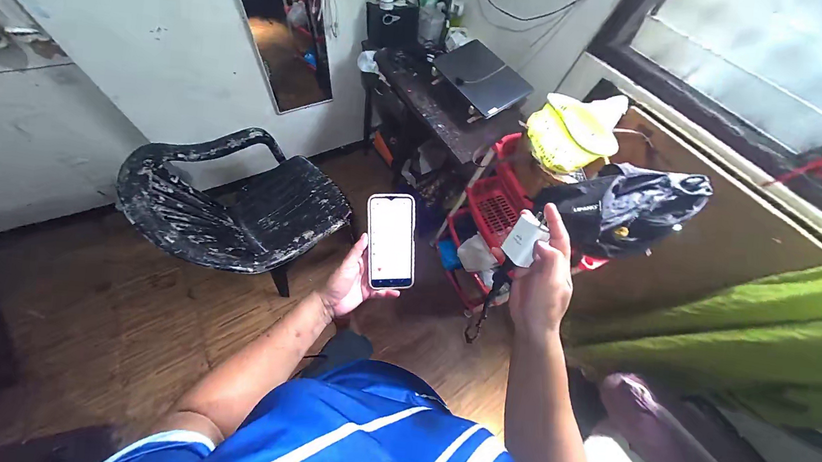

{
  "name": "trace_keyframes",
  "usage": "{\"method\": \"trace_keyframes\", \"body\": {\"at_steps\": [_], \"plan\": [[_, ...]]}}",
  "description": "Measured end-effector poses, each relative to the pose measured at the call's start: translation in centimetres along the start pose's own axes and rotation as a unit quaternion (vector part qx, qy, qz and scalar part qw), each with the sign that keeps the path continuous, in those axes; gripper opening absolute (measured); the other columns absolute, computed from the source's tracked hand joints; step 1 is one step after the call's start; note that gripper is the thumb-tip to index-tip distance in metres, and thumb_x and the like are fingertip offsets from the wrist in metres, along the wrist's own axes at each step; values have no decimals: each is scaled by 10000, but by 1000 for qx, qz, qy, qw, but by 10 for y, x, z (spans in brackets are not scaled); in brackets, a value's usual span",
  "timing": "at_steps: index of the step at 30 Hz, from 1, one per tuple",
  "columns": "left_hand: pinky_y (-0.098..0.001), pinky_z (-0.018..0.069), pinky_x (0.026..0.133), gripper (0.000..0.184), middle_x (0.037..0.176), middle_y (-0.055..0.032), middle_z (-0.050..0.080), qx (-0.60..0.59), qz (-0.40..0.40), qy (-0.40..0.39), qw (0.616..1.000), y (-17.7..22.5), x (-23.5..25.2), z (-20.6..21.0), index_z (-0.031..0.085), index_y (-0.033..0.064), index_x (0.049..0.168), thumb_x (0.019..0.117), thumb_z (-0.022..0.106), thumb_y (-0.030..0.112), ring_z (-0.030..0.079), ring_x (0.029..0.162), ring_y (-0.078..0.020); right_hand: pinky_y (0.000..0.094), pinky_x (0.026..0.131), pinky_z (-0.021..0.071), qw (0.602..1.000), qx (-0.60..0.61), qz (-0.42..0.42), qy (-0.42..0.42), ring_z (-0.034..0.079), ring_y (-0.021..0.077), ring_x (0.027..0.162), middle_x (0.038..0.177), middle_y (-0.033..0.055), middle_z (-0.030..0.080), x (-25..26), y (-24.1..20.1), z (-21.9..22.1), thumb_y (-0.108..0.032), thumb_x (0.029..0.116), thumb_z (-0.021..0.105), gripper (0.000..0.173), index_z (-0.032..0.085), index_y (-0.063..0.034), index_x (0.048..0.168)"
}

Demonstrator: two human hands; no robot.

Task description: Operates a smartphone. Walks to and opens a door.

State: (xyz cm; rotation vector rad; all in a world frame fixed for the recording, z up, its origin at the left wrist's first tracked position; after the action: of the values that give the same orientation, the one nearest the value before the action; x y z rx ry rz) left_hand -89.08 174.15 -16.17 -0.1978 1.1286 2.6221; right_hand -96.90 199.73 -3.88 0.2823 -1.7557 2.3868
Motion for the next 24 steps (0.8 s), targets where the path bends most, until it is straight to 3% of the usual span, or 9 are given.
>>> {"method": "trace_keyframes", "body": {"at_steps": [5,10,14,19,24], "plan": [[-541,609,872,657,1351,-209,623,1,14,20,1000,40,61,-20,377,130,1527,1092,145,564,680,1131,-385,387,834,608,1000,-15,1,15,652,194,1117,1443,82,547,65,30,10,-128,996,330,570,395,-123,1562],[-517,609,883,672,1354,-192,625,21,20,17,999,89,125,-43,373,136,1528,1085,133,581,684,1128,-362,423,835,615,999,-22,-19,15,663,210,1086,1433,92,543,138,54,36,-145,1010,381,580,346,-118,1588],[-500,613,872,683,1338,-186,637,28,27,16,999,128,167,-63,388,140,1527,1079,150,599,691,1113,-350,390,841,616,999,-33,-11,22,663,196,1096,1454,95,518,188,79,59,-165,1027,386,602,274,-131,1617],[-484,620,867,681,1335,-180,641,47,35,17,998,168,208,-92,387,156,1530,1076,146,604,695,1113,-343,405,890,607,1000,-14,16,12,653,194,1118,1408,119,519,225,123,86,-162,1020,463,689,153,-113,1634],[-486,622,856,688,1339,-181,641,35,29,45,998,185,239,-111,392,163,1532,1071,162,619,700,1104,-345,434,914,611,998,-10,54,-30,659,230,1138,1413,154,524,244,162,106,-105,1006,524,703,185,-66,1621]]}}
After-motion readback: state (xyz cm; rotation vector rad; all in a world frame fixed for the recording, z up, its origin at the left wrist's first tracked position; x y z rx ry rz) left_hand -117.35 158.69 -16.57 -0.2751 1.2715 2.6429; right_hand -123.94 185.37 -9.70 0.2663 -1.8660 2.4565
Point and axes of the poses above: each hand's wrist, its own x-axis towards the middle knuckle, its own z-axis out of the palm, y = z × x, the point moved 7 cm from there along x, towards the middle knuckle
